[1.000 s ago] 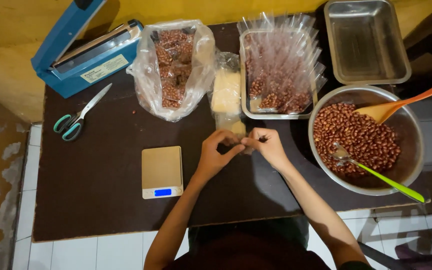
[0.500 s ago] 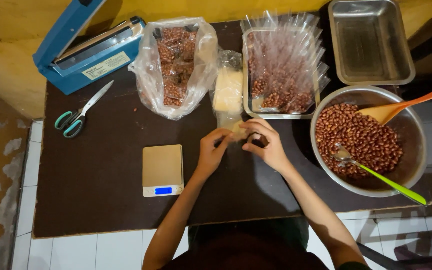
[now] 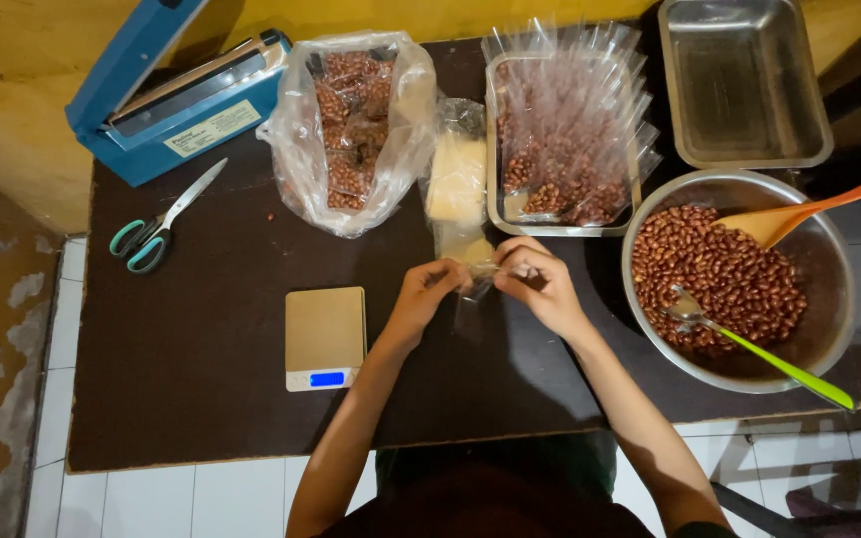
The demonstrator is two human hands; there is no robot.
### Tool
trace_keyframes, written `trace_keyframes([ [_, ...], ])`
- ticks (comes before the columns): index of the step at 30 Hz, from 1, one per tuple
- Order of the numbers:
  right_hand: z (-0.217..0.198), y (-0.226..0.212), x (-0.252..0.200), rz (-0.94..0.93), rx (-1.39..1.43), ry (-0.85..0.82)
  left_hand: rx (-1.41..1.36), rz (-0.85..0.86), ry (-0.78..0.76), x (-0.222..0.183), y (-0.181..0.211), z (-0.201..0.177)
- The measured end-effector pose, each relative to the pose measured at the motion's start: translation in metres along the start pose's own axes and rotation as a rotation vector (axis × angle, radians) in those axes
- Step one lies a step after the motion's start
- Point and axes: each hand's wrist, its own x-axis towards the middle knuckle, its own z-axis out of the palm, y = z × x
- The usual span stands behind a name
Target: Packaging peanuts into small plastic bags and weighing them on a digital scale.
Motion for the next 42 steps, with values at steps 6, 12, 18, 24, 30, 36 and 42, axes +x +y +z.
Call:
trace_keyframes([
  [6,0.004,-0.035,0.005,0.232,0.361,-0.041,0.009,-0.026,-0.068,-0.004,0.005,0.001],
  [12,0.007,-0.033,0.003,0.31,0.183,-0.231,0.054,-0.054,-0.116,-0.001,-0.022,-0.006],
  [18,0.004,-0.02,0.003,0.384,0.244,-0.032,-0.083,-0.006,0.019,0.007,-0.024,-0.011],
  [24,0.003,-0.03,0.006,0.48,0.161,0.023,0.054,0.194,0.031,0.009,-0.03,-0.014],
  [30,-0.002,0.001,-0.005,0.554,0.474,-0.019,-0.096,0.067,0.061,0.014,-0.041,-0.014],
  [36,0.005,-0.038,0.007,0.554,0.522,-0.137,0.215,0.289,0.129,-0.003,0.0,-0.001],
  [42,0.011,-0.027,-0.002,0.562,0.579,-0.229,0.932,1.18,0.184,0.005,0.003,0.003],
])
